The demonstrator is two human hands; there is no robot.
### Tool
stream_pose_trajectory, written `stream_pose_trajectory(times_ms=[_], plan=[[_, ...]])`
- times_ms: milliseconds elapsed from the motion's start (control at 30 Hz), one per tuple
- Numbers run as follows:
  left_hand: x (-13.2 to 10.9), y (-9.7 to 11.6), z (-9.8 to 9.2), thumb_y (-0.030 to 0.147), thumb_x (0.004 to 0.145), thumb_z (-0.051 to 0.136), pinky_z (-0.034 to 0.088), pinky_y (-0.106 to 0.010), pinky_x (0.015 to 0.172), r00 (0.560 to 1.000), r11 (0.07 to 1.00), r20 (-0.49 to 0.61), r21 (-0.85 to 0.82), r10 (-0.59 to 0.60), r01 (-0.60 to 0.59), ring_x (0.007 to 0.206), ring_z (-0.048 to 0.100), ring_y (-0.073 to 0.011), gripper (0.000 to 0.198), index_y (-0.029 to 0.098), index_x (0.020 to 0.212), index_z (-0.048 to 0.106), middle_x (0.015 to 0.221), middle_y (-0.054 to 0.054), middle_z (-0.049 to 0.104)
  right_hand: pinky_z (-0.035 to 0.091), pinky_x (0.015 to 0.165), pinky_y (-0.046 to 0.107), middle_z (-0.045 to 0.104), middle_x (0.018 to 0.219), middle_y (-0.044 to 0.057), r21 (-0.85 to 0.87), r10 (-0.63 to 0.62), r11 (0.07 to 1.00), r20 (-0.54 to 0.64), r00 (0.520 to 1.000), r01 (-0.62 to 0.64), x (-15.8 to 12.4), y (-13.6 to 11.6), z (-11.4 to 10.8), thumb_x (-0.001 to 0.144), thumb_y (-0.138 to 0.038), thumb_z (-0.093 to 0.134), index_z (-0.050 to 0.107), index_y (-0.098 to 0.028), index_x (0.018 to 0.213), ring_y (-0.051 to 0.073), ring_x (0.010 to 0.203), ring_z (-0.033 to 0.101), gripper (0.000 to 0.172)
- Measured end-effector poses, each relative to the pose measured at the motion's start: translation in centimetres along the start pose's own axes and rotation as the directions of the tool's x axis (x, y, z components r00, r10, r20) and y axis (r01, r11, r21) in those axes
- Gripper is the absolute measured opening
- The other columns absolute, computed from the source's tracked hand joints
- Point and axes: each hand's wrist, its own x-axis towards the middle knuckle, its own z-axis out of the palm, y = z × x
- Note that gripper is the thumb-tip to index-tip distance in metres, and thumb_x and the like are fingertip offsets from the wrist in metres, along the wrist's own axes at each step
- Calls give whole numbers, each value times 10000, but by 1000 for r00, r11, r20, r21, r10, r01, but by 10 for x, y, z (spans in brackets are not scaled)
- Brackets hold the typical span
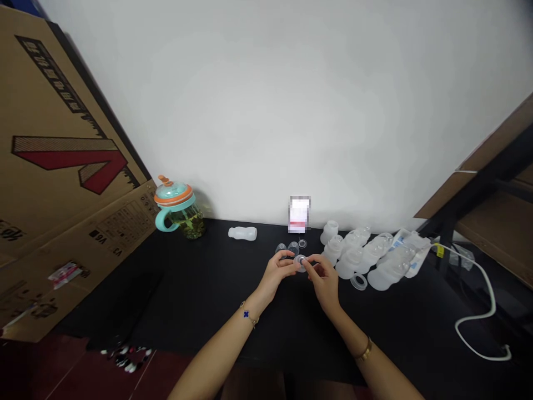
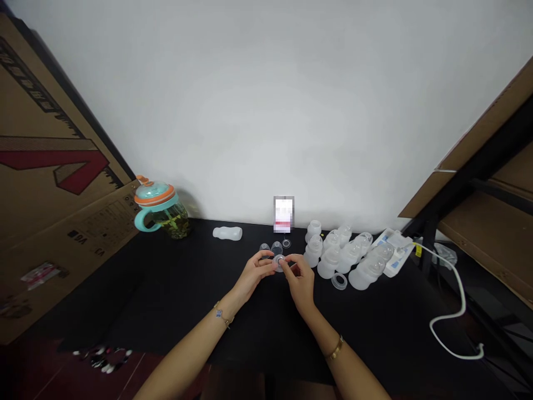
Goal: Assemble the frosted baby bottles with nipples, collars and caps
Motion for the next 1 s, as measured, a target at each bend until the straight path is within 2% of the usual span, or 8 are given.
stream_pose_trajectory(times_ms=[267, 367, 667, 833, 1000], plan=[[1, 0, -1, 307, 619, 909, 510, -267, 745, 999, 1000, -45, 5, 29, -29, 774, 705, -176, 477, 165, 996, 653, 844, -65, 765, 441, 505, 268, 676, 885, 15, -28, -28, 999, 29, 999, 29, 0, 2, 1, 866, -449, 703, 697, -239, 940, 116, 555, 520, 223], [1, 0, -1, 291, 621, 905, 505, -259, 745, 997, 999, -65, 10, 39, -38, 775, 702, -170, 459, 167, 983, 651, 832, -58, 764, 457, 519, 272, 675, 967, 31, -30, -46, 998, 48, 998, 48, 0, 2, 1, 875, -432, 698, 713, -243, 967, 119, 584, 549, 212], [1, 2, -2, 236, 617, 902, 494, -248, 748, 994, 995, -48, -16, 95, -96, 757, 700, -157, 440, 177, 964, 638, 786, -24, 751, 481, 539, 278, 666, 1055, 53, 7, -42, 999, 62, 997, 42, 0, 0, 2, 883, -423, 693, 725, -245, 962, 131, 630, 572, 197], [1, 4, -1, 248, 607, 910, 511, -281, 786, 994, 995, -43, -11, 103, -104, 768, 720, -181, 447, 181, 956, 638, 792, -27, 756, 467, 511, 272, 687, 995, 45, 34, 22, 999, 65, 998, -24, 0, -1, 2, 873, -453, 698, 713, -242, 959, 132, 601, 570, 228], [0, 3, -1, 238, 618, 905, 512, -281, 791, 994, 995, -37, -4, 102, -102, 758, 719, -175, 435, 181, 953, 633, 788, -29, 763, 451, 492, 263, 696, 845, 20, 57, 91, 994, 74, 993, -95, 1, 0, 1, 851, -478, 711, 702, -237, 943, 130, 554, 557, 258]])
